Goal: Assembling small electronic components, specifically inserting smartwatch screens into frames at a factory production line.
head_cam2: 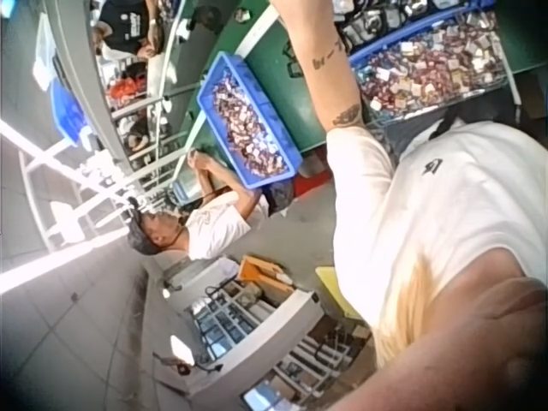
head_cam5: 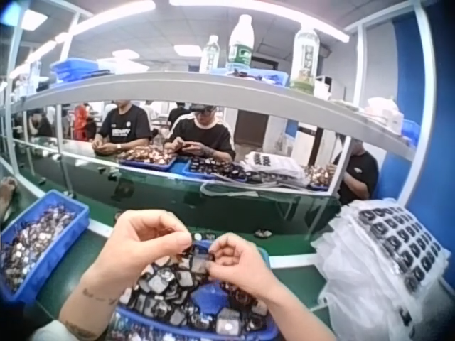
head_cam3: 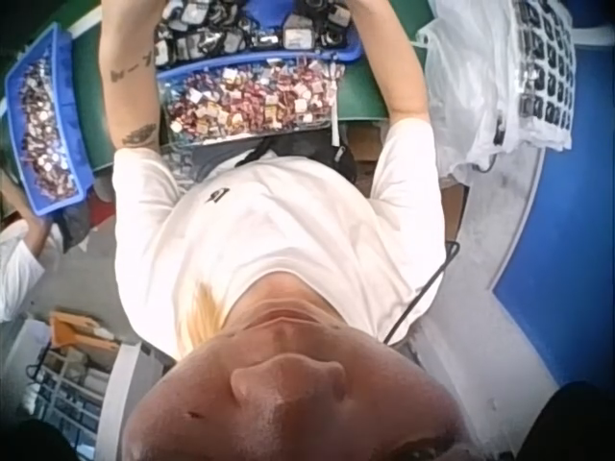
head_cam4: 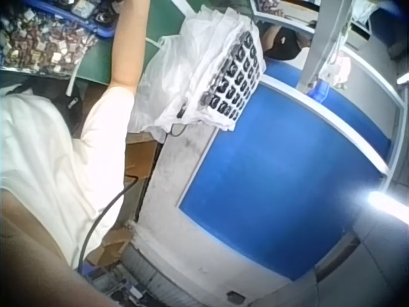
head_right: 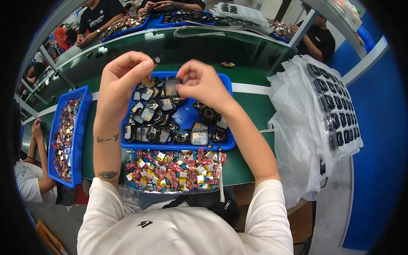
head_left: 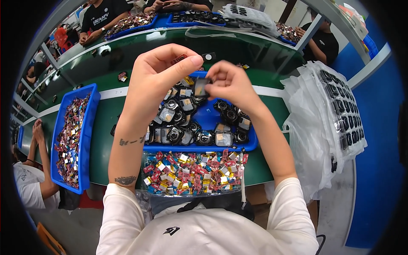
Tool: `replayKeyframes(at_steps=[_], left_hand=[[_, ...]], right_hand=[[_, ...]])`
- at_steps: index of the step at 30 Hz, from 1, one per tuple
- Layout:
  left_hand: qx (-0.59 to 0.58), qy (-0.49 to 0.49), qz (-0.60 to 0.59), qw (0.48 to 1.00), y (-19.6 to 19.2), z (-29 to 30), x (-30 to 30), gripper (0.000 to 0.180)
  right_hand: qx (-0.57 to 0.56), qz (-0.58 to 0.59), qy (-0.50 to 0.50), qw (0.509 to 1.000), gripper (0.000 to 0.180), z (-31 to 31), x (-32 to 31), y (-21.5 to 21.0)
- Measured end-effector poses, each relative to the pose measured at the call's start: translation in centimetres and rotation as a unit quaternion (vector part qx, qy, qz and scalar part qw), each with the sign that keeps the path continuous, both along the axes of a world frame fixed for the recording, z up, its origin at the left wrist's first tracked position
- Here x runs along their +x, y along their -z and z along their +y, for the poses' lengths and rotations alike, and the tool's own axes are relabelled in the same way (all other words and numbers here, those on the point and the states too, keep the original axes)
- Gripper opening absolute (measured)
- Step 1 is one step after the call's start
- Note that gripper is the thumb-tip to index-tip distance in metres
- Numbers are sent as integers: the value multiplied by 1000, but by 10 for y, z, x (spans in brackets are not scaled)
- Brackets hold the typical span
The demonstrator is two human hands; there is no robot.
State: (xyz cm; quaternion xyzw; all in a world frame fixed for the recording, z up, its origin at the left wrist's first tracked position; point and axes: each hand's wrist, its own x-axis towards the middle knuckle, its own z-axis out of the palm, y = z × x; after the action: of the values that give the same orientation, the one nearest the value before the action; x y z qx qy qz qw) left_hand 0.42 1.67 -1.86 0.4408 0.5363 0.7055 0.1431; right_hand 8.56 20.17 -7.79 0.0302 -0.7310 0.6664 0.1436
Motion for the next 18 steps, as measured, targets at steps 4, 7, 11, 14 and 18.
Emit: replayKeyframes(at_steps=[4,7,11,14,18], left_hand=[[13,-23,18,999,3,5,3,12],[7,-24,37,999,3,8,6,11],[-10,-42,93,995,6,9,8,12],[-13,-53,95,994,6,11,10,12],[-27,-66,106,992,8,13,11,12]], right_hand=[[-83,45,75,993,24,-4,10,-23],[-44,66,91,993,25,6,14,-26],[-37,87,67,993,22,3,18,-33],[-42,77,92,992,20,-4,24,-39],[-19,82,97,992,23,-8,25,-38]])
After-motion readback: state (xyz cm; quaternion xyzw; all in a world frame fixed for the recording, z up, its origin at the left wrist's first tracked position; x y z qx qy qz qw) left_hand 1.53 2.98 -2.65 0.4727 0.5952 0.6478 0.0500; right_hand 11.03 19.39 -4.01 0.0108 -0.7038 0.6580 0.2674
